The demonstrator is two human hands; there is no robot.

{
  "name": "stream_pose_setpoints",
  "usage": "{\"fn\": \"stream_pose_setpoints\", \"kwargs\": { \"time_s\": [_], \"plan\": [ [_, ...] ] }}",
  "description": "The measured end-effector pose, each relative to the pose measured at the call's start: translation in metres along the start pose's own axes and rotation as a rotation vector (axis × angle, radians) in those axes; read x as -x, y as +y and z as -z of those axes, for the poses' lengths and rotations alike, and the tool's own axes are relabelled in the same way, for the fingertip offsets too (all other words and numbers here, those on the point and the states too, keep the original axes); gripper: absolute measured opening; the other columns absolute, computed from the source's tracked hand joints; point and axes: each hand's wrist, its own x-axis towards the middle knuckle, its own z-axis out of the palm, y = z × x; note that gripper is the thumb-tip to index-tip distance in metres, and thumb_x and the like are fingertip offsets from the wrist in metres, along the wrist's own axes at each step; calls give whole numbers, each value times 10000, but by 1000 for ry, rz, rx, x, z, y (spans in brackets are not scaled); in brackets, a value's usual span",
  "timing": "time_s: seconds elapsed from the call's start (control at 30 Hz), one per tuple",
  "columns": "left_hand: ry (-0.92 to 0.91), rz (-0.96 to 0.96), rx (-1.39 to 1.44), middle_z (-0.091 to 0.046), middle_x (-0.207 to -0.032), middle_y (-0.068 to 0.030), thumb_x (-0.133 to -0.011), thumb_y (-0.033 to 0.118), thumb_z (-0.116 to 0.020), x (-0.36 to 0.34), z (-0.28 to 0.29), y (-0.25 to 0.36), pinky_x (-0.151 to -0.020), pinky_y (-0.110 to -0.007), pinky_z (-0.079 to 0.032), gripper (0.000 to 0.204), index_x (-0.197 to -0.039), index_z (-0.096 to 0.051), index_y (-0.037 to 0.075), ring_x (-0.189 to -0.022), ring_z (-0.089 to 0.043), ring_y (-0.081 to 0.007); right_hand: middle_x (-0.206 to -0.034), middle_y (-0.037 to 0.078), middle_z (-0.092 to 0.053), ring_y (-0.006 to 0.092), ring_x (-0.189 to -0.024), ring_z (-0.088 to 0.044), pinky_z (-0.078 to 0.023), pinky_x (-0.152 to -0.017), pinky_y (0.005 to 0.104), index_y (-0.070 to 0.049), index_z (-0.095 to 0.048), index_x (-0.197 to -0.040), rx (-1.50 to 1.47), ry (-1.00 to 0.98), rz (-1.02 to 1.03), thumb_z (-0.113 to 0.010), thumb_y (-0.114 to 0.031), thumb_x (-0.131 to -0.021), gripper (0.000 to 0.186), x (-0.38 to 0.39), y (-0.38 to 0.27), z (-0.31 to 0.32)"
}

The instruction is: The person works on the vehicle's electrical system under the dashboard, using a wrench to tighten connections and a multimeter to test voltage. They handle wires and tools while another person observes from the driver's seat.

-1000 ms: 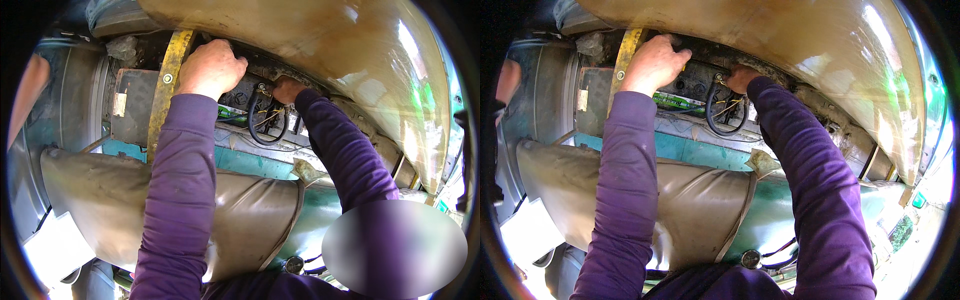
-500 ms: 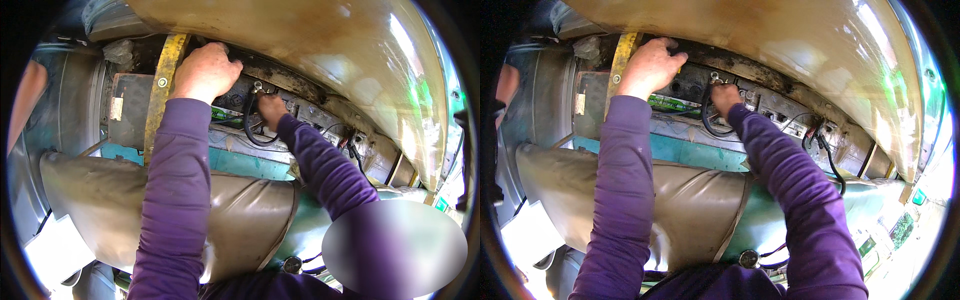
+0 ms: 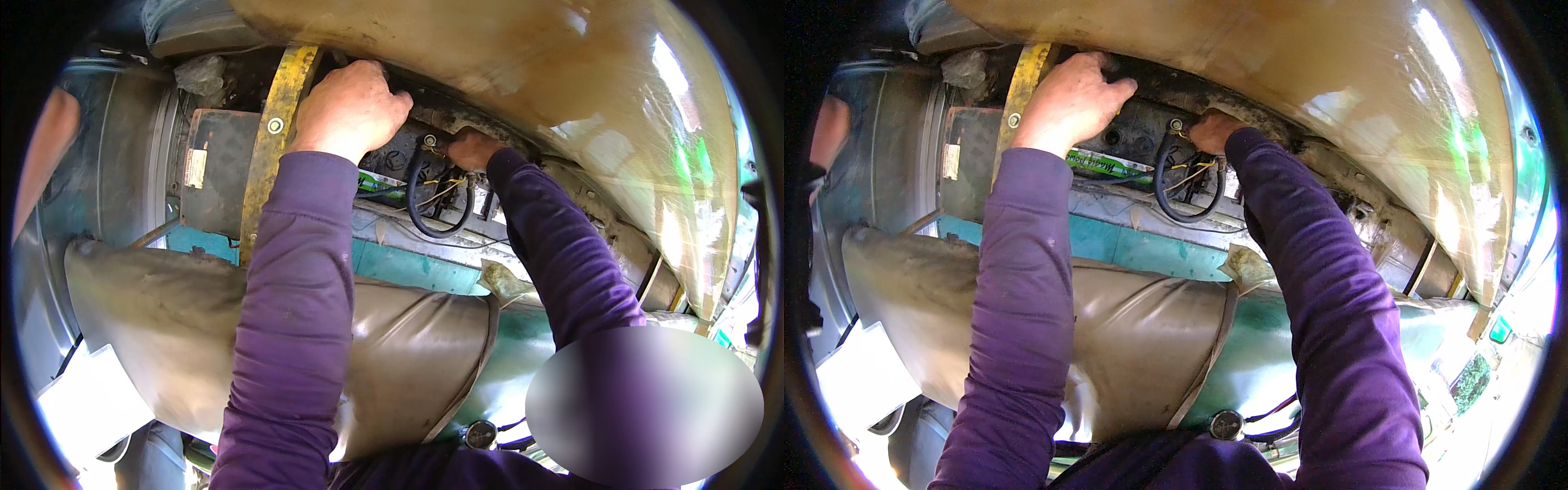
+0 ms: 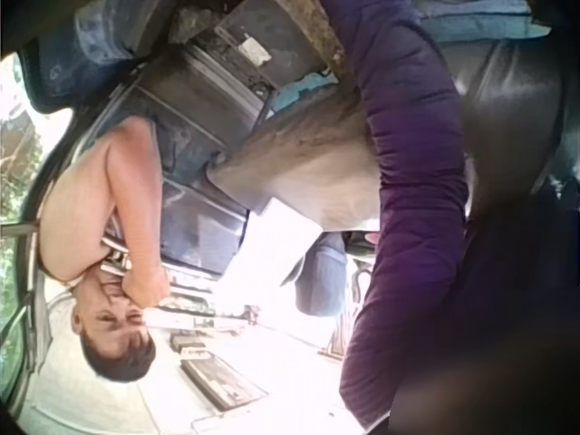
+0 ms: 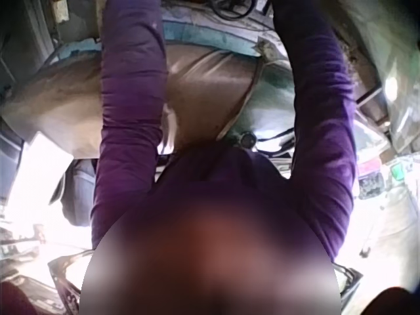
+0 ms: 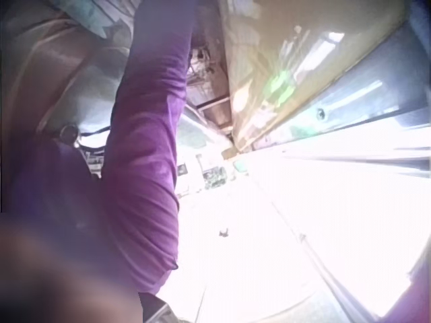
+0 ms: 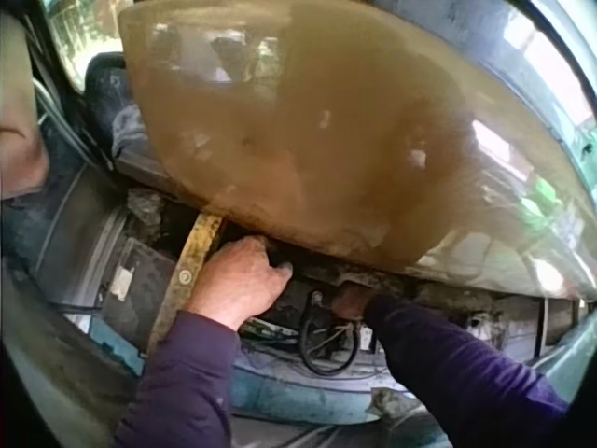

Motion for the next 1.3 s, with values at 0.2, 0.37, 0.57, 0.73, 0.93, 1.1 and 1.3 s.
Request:
{"fn": "stream_pose_setpoints", "kwargs": {
  "time_s": [0.2, 0.37, 0.57, 0.73, 0.93, 1.1, 1.3],
  "plan": [
    [-38, -109, -62, -673, -1235, -275, -908, 359, -653, -3, -5, -2, -1020, -460, -502, 465, -1208, -704, 7, -1160, -639, -434, -1016, 173, -747, 316, -976, -731, -597, -794, 420, -45, -754, -884, 215, 352, 117, -713, -260, -803, 233, 25, -80, -33],
    [-20, -86, -23, -661, -1278, -266, -915, 347, -655, -2, -7, 0, -1022, -444, -500, 470, -1225, -697, -4, -1175, -640, -403, -922, 140, -736, 300, -886, -717, -576, -771, 415, -47, -746, -864, 157, 472, 2, -770, -258, -724, 255, 23, -95, -54],
    [33, -89, 22, -676, -1236, -263, -920, 357, -652, 2, -4, 2, -1005, -451, -506, 479, -1203, -694, -28, -1175, -636, -407, -1086, 285, -707, 425, -964, -695, -550, -874, 483, 70, -686, -1040, -52, 220, 85, -504, -258, -909, 397, -3, -4, -36],
    [-44, -62, -28, -678, -1217, -274, -917, 366, -654, -1, 0, 3, -1007, -460, -504, 492, -1194, -691, -39, -1166, -635, -428, -995, 242, -698, 383, -965, -706, -564, -807, 441, 20, -708, -1143, -218, 37, -138, -556, -344, -904, 462, -14, 9, 1],
    [-18, -44, 51, -679, -1227, -277, -894, 364, -671, 0, -4, 2, -1027, -438, -494, 525, -1214, -681, -51, -1165, -643, -417, -913, 199, -717, 345, -893, -719, -587, -784, 415, -16, -732, -985, -279, 450, 67, -668, -164, -794, 251, 11, -55, -60],
    [-6, -76, 21, -682, -1222, -280, -885, 358, -676, 0, -8, 2, -1029, -427, -496, 544, -1241, -674, -54, -1157, -656, -405, -872, 167, -713, 331, -888, -713, -572, -770, 433, -52, -723, -758, -9, 542, 112, -766, -148, -578, 209, 12, -71, -83],
    [-31, -70, 51, -681, -1236, -275, -882, 361, -671, 0, -6, 1, -1032, -424, -495, 548, -1249, -673, -46, -1163, -653, -408, -1058, 270, -703, 418, -1047, -672, -516, -960, 478, 55, -701, -962, -170, 356, 34, -554, -419, -912, 498, 13, -11, -33]
  ]
}}
